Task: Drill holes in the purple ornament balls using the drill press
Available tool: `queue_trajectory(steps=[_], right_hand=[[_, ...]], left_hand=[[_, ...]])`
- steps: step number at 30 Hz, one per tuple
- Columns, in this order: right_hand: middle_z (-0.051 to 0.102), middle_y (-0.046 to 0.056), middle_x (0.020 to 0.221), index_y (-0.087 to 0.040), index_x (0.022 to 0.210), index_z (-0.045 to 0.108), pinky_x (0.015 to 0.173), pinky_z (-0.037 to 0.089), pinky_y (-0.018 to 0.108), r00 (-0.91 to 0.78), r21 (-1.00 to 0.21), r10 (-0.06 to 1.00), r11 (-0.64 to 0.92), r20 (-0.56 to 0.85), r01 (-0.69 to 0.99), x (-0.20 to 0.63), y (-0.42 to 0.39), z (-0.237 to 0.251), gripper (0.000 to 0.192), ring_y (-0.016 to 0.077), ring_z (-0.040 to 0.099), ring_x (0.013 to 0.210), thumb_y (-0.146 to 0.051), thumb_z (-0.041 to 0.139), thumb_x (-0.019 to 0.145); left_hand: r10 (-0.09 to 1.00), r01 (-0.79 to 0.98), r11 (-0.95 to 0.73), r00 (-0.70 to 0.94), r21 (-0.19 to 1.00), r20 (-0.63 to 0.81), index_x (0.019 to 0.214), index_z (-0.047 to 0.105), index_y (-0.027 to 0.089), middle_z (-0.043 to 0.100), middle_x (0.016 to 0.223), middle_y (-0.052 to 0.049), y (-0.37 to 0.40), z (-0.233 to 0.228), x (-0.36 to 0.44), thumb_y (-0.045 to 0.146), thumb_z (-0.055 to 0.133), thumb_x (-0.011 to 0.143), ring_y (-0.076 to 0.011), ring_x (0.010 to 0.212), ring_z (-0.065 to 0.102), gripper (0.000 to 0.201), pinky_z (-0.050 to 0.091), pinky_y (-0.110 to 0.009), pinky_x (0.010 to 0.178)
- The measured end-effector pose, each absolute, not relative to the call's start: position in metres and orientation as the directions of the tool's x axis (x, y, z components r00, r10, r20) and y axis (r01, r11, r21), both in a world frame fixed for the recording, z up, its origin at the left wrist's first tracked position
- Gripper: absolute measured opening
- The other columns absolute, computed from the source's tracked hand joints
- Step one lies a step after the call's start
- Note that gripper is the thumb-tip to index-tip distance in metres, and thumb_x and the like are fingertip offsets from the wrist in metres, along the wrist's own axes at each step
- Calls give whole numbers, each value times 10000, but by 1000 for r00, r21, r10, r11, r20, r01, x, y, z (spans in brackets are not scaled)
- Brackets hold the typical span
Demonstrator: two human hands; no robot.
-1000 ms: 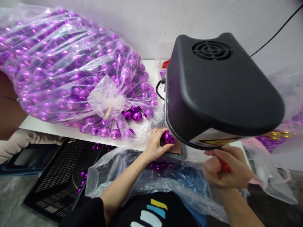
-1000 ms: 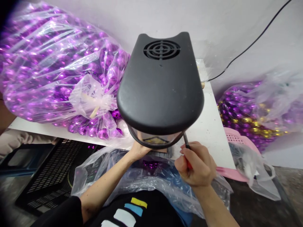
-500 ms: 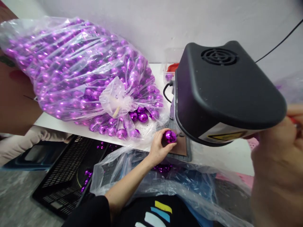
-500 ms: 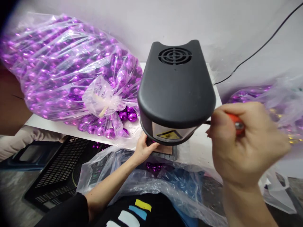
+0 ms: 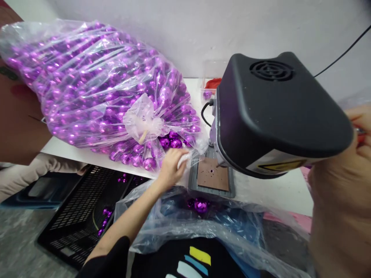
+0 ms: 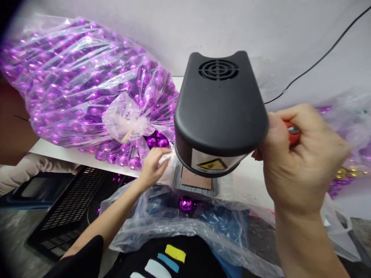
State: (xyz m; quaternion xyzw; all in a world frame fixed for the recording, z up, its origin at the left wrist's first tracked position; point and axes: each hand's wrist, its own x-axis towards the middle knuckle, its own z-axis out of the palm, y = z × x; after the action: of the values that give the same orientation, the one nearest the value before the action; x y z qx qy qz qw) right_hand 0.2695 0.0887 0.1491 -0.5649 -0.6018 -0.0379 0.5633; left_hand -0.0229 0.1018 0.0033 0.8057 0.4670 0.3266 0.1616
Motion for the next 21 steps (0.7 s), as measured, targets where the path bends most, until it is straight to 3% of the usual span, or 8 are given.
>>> queue_trajectory(steps=[2, 5, 7, 9, 12, 14, 16, 21], right_hand=[[441, -26, 616, -134, 773, 636, 519, 266, 198, 302, -629, 652, 351, 696, 693, 270, 89, 151, 345, 4, 396, 553, -444, 616, 925], [424, -24, 602, -129, 762, 651, 520, 232, 184, 286, -608, 649, 345, 704, 715, 269, 87, 154, 371, -1, 348, 573, -460, 611, 925], [437, -23, 606, -124, 779, 656, 525, 229, 177, 266, -586, 646, 346, 715, 733, 269, 86, 156, 372, -4, 343, 580, -451, 586, 942], [445, -24, 612, -122, 806, 660, 532, 233, 171, 252, -574, 648, 348, 718, 741, 268, 85, 157, 370, -10, 344, 579, -437, 550, 964], [417, -31, 605, -121, 812, 652, 536, 223, 168, 247, -586, 664, 351, 706, 730, 268, 87, 159, 375, -17, 329, 579, -442, 539, 969], [400, -33, 602, -124, 812, 649, 531, 226, 165, 265, -620, 687, 337, 677, 708, 267, 90, 161, 374, -18, 336, 577, -456, 557, 956], [400, -34, 606, -126, 811, 650, 525, 235, 161, 280, -661, 714, 329, 642, 675, 268, 93, 163, 369, -19, 356, 572, -463, 575, 943], [361, -41, 588, -117, 785, 634, 503, 199, 151, 281, -702, 738, 346, 614, 622, 270, 99, 163, 396, -29, 328, 543, -476, 572, 941]], left_hand=[[883, 812, -451, 346, 371, 317, 1282, 648, 176, 641, 1371, -170, 138, 0, -30, 47, 516, 902, -352, 1284, 555, 423, 444, -556, 1062], [899, 879, -431, 399, 205, 180, 1286, 656, 142, 628, 1363, -214, 167, -4, -40, 17, 511, 882, -391, 1268, 555, 447, 459, -599, 1030], [901, 859, -429, 385, 280, 199, 1283, 659, 147, 650, 1304, -204, 167, -1, -43, 67, 567, 895, -369, 1221, 579, 407, 480, -575, 1029], [916, 751, -401, 307, 525, 260, 1334, 630, 186, 652, 1311, -161, 153, 5, -42, 175, 652, 908, -322, 1188, 601, 427, 505, -517, 1029], [970, 253, -137, 228, 958, 79, 1371, 604, 243, 693, 1252, -90, 118, 11, -29, 383, 673, 939, -229, 1023, 674, 459, 584, -369, 860], [933, -101, 201, 321, 974, -160, 1306, 644, 221, 729, 1149, -92, 96, 11, -13, 462, 665, 934, -207, 921, 709, 444, 598, -315, 747], [865, -288, 423, 411, 859, -287, 1241, 671, 200, 740, 1113, -106, 83, 7, 2, 488, 707, 896, -205, 898, 728, 452, 608, -301, 726], [871, -295, 443, 364, 847, -329, 1129, 696, 168, 743, 1026, -87, 81, -6, 22, 472, 855, 742, -191, 837, 722, 517, 594, -271, 671]])
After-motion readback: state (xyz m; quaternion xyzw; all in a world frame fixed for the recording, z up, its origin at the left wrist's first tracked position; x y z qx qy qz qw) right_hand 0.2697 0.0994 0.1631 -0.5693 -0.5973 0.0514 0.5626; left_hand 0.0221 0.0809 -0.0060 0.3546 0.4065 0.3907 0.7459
